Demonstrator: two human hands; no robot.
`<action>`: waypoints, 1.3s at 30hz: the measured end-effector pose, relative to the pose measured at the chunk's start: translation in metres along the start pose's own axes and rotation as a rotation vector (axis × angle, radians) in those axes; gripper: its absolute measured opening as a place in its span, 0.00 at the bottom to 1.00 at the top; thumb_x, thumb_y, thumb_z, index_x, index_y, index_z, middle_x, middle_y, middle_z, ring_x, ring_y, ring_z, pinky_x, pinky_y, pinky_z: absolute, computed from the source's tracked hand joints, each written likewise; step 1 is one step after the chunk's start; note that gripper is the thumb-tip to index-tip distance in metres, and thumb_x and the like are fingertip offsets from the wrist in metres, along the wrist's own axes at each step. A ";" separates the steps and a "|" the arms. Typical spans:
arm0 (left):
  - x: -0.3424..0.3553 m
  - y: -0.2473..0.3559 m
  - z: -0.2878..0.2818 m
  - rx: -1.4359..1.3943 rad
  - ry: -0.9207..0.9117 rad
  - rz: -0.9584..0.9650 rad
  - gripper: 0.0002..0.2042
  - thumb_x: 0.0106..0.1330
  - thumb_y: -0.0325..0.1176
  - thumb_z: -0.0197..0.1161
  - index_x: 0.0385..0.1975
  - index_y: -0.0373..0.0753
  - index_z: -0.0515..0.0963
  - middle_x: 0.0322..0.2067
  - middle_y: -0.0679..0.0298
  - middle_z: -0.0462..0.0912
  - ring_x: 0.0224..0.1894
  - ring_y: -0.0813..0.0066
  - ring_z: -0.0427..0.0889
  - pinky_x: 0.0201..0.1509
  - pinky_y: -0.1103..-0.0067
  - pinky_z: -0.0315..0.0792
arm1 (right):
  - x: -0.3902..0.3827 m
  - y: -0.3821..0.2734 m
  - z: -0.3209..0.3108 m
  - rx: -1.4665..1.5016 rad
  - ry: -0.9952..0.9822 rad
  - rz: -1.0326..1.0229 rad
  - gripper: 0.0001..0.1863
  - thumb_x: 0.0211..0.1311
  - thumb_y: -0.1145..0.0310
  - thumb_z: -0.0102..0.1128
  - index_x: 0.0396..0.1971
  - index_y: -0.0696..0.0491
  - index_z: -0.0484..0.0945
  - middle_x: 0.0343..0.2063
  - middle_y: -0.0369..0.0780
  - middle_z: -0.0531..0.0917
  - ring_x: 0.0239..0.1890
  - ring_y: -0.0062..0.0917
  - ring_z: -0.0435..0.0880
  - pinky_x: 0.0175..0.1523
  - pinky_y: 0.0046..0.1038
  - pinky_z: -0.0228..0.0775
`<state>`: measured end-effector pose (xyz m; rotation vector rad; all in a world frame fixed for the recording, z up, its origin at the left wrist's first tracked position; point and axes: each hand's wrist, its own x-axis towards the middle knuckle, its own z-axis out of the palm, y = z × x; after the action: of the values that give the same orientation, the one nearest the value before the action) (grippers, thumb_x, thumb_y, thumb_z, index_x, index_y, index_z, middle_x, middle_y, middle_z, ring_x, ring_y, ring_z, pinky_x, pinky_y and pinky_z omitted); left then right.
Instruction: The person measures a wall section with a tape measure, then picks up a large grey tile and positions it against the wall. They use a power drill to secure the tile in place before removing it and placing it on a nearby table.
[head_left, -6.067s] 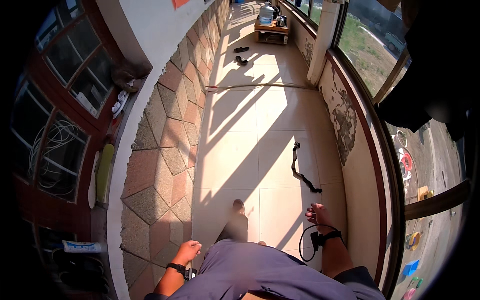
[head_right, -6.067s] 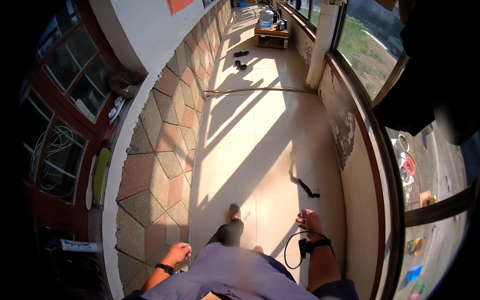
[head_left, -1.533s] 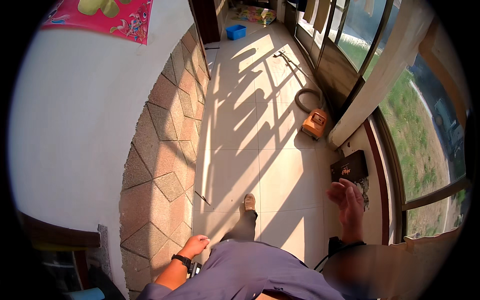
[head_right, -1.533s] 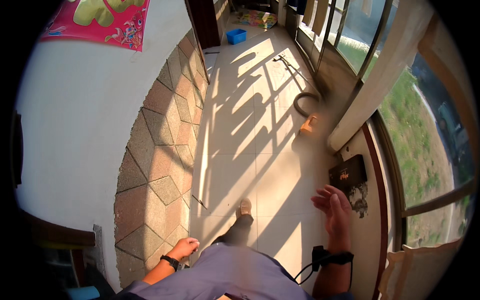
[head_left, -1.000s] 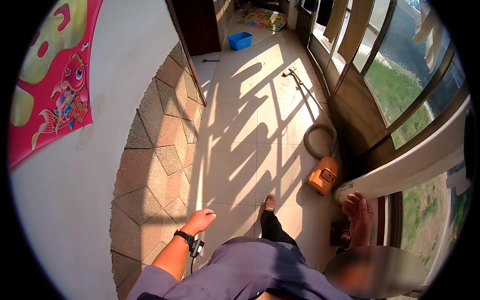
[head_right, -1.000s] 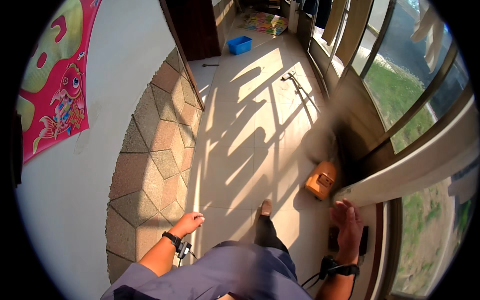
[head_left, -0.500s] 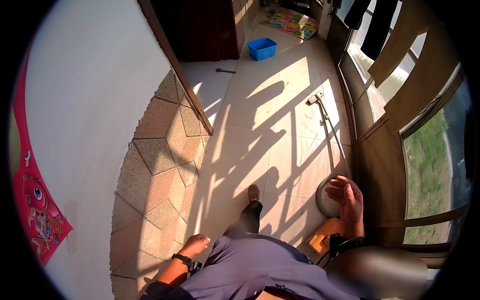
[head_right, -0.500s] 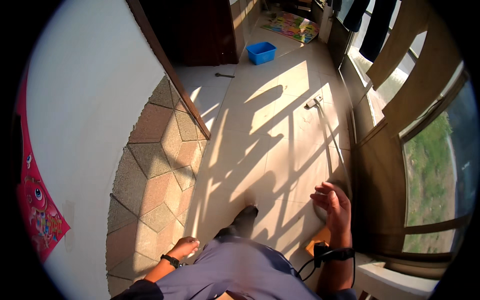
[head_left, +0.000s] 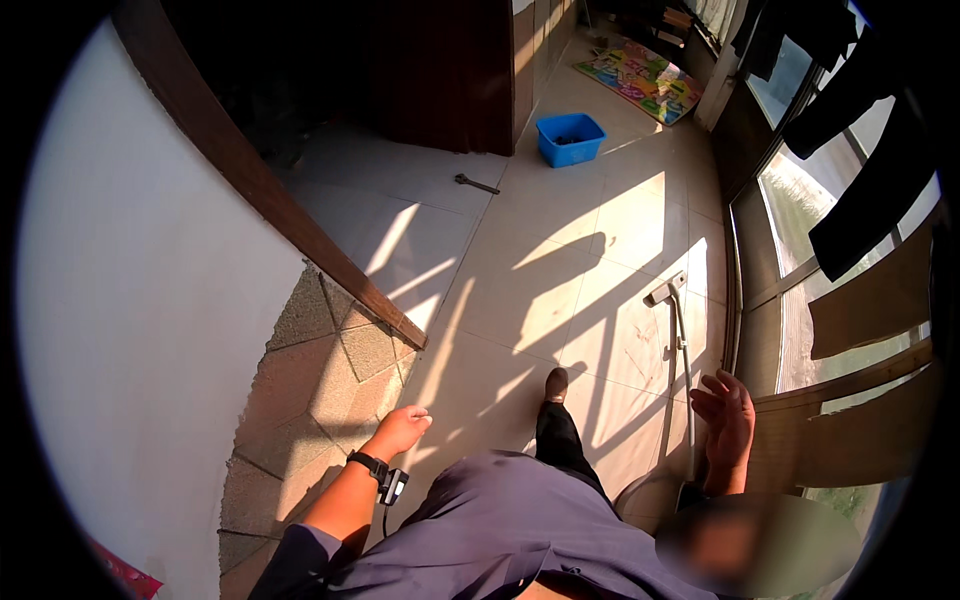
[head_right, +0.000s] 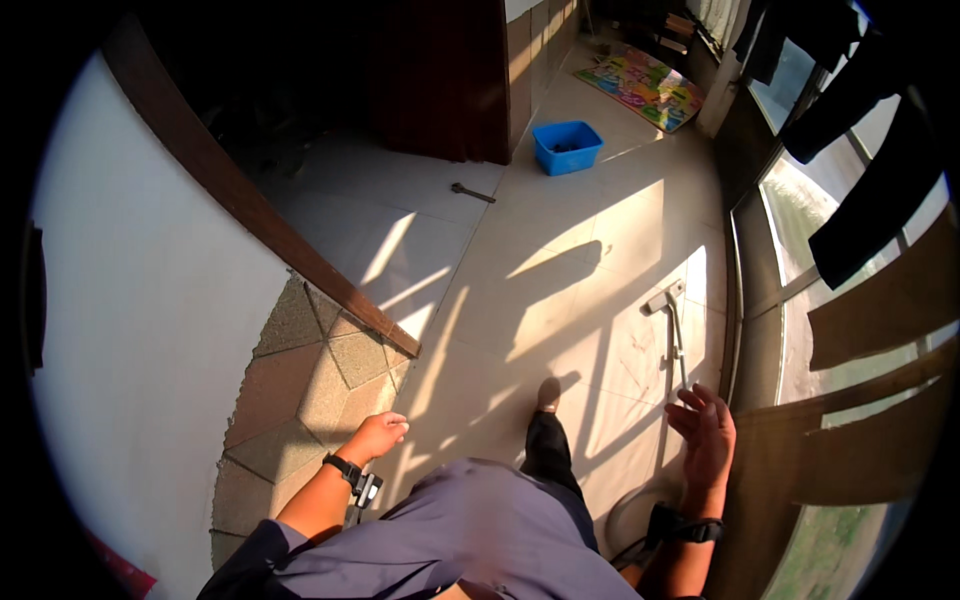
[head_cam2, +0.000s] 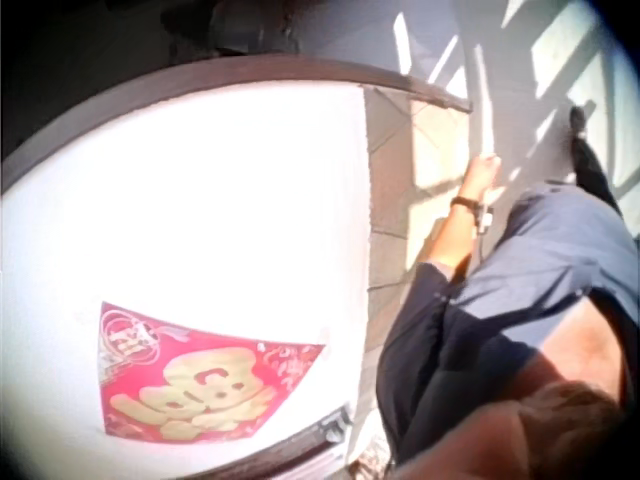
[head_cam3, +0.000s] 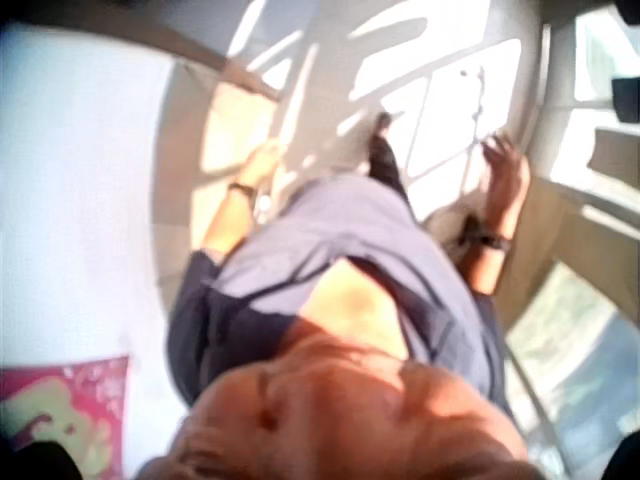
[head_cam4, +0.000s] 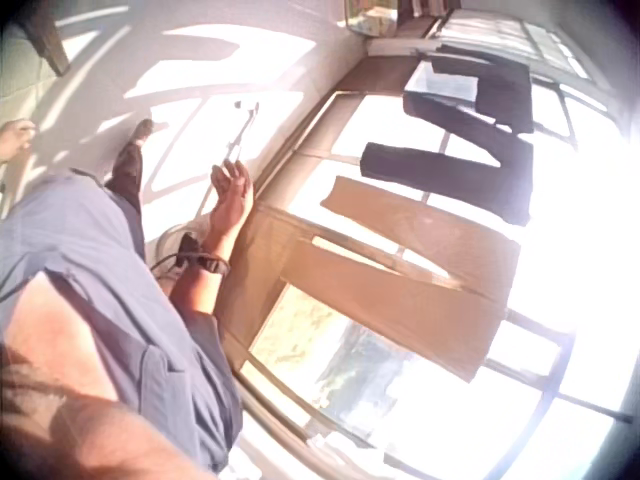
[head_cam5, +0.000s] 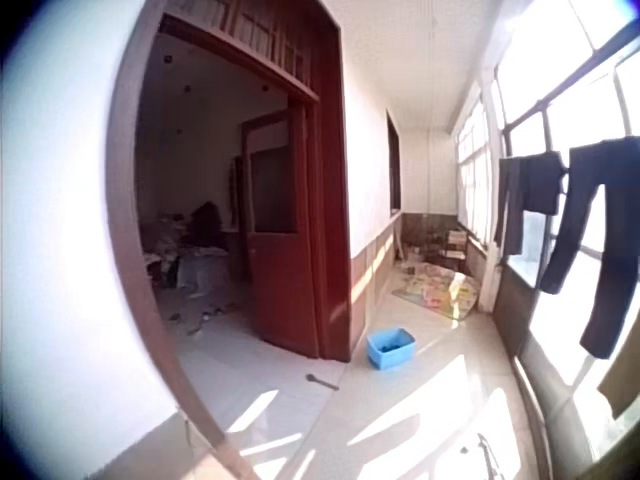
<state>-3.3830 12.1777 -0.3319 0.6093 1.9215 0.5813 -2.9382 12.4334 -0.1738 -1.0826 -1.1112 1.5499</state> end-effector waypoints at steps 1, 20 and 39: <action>0.016 0.009 -0.005 -0.010 0.009 -0.057 0.22 0.63 0.40 0.60 0.51 0.31 0.74 0.38 0.56 0.83 0.38 0.72 0.82 0.46 0.77 0.74 | 0.036 0.002 0.007 -0.012 -0.018 -0.012 0.21 0.71 0.59 0.47 0.54 0.59 0.70 0.45 0.47 0.80 0.40 0.32 0.84 0.45 0.30 0.78; 0.316 0.156 -0.145 -0.440 -0.036 -0.240 0.16 0.64 0.43 0.57 0.27 0.35 0.78 0.20 0.68 0.76 0.25 0.81 0.72 0.29 0.80 0.67 | 0.564 0.028 0.338 -0.139 -0.485 0.141 0.23 0.68 0.55 0.53 0.53 0.57 0.72 0.44 0.46 0.82 0.39 0.33 0.85 0.42 0.30 0.80; 0.547 0.205 -0.401 -0.475 0.546 -0.305 0.14 0.65 0.40 0.54 0.41 0.37 0.77 0.31 0.60 0.83 0.33 0.68 0.83 0.40 0.75 0.75 | 0.902 0.112 0.842 -0.129 -0.961 0.216 0.22 0.68 0.56 0.52 0.52 0.58 0.73 0.41 0.44 0.83 0.38 0.30 0.85 0.42 0.28 0.80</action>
<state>-3.9222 12.6304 -0.4142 -0.1684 2.2041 1.0360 -3.9481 13.1495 -0.2342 -0.5062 -1.7723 2.2884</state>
